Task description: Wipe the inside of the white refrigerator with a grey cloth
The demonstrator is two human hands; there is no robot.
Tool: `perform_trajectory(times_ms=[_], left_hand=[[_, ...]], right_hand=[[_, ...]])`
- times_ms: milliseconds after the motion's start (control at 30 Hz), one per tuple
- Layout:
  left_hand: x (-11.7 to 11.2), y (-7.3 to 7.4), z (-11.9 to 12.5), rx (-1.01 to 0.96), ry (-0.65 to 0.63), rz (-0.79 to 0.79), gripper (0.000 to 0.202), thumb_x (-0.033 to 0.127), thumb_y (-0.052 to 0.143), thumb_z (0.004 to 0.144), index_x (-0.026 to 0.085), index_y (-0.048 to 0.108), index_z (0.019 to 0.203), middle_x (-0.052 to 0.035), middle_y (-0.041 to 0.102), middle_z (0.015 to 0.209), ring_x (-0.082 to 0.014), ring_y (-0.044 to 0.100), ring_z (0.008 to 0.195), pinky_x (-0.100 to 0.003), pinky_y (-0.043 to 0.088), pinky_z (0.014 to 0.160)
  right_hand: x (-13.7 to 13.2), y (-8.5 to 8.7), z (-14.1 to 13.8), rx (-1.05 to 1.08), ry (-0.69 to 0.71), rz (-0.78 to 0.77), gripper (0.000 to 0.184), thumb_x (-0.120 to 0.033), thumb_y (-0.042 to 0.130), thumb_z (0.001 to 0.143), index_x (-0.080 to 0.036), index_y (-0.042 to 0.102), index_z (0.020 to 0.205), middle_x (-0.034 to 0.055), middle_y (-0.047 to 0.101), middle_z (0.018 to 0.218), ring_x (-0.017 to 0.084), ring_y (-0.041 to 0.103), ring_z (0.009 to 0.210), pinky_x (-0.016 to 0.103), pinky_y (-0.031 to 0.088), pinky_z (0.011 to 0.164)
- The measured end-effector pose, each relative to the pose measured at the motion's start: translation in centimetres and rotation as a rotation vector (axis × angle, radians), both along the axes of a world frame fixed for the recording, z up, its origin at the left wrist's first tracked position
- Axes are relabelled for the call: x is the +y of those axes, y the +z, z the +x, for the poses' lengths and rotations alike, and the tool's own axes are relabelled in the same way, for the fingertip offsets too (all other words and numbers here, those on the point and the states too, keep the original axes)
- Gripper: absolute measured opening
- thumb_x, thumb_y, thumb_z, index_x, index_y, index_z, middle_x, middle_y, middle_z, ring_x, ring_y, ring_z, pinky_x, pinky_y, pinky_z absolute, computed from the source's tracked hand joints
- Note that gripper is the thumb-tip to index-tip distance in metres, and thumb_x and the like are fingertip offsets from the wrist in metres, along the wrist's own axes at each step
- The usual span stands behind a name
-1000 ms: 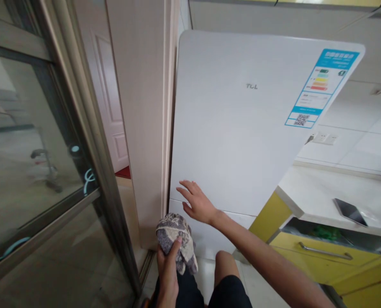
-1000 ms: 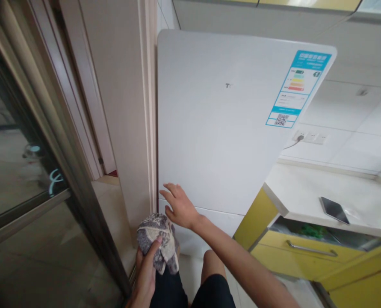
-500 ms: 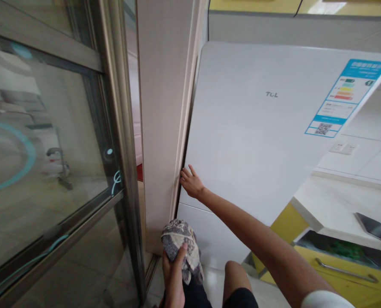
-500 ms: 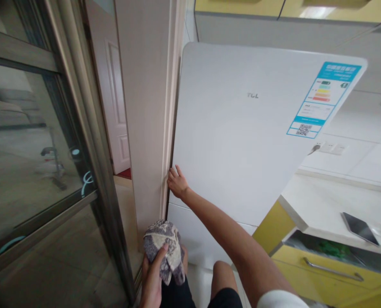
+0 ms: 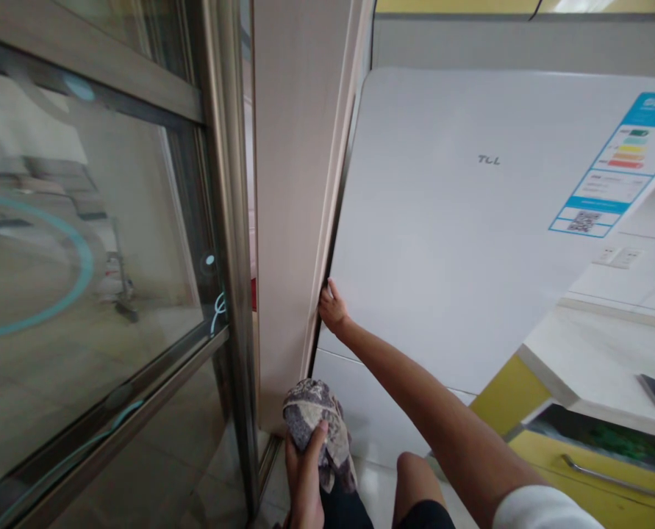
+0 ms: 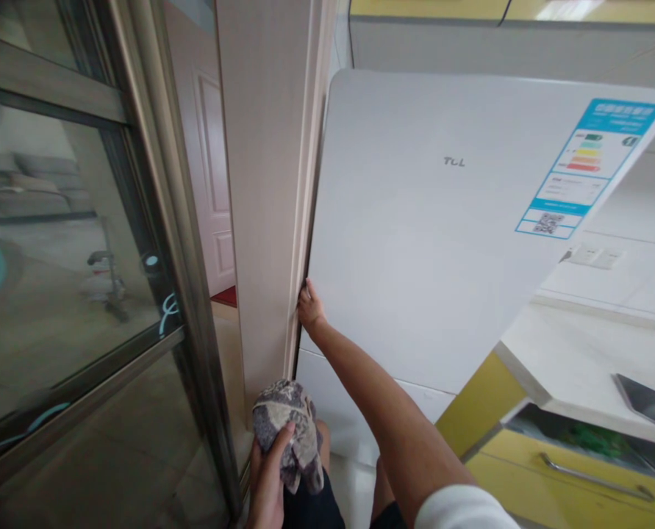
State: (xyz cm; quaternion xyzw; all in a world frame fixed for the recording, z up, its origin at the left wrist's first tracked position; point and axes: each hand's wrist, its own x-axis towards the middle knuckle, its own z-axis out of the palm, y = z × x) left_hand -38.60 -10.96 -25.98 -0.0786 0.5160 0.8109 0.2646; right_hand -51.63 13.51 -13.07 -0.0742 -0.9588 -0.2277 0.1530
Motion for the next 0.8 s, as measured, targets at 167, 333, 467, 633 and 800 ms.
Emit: perform_trajectory(times_ms=[167,333,467,633,800], left_hand=[[-0.7,0.9,-0.4,-0.042,-0.003,0.013,0.071,0.044,0.088,0.062,0.022,0.059,0.123,-0.0119,0.074,0.114,-0.0277,0.073,0.104,-0.037,0.061,0.086],[-0.9,0.5,-1.3,-0.055,0.010,-0.018,0.071,0.046,0.088,0.062,0.022,0.059,0.123,-0.0148,0.072,0.123,-0.0302,0.070,0.112,-0.038,0.059,0.090],[-1.2,0.6,-1.4,0.004,0.090,0.006,0.070,0.045,0.085,0.067,0.022,0.058,0.128,-0.0158,0.067,0.132,-0.0310,0.065,0.122,-0.040,0.056,0.099],[-1.7,0.8,-1.9,0.007,0.264,0.046,0.067,0.036,0.085,0.065,0.024,0.061,0.126,-0.0111,0.070,0.128,-0.0294,0.066,0.120,-0.045,0.054,0.103],[-2.1,1.5,-2.2,0.021,0.284,0.052,0.059,0.034,0.084,0.067,0.028,0.063,0.122,-0.0058,0.070,0.128,-0.0246,0.067,0.118,-0.041,0.054,0.103]], right_hand=[[-0.4,0.1,0.3,0.000,0.000,0.042,0.033,-0.008,0.053,0.086,-0.007,0.075,0.111,0.0166,0.071,0.120,0.032,0.048,0.137,0.056,-0.001,0.129],[-1.4,0.1,1.0,-0.009,-0.002,0.113,0.032,-0.010,0.053,0.088,-0.004,0.074,0.112,0.0188,0.070,0.122,0.034,0.048,0.135,0.057,0.001,0.129],[-3.1,-0.2,2.7,-0.010,0.013,0.252,0.028,-0.016,0.055,0.091,-0.011,0.076,0.110,0.0133,0.072,0.116,0.034,0.050,0.131,0.062,0.009,0.128],[-6.4,0.4,7.5,-0.056,0.183,0.304,0.025,-0.018,0.055,0.094,-0.009,0.075,0.106,0.0140,0.072,0.109,0.033,0.053,0.125,0.064,0.022,0.126],[-10.6,0.6,12.9,-0.011,0.287,0.300,0.023,-0.022,0.058,0.095,-0.009,0.073,0.107,0.0134,0.071,0.107,0.033,0.052,0.127,0.061,0.033,0.122]])
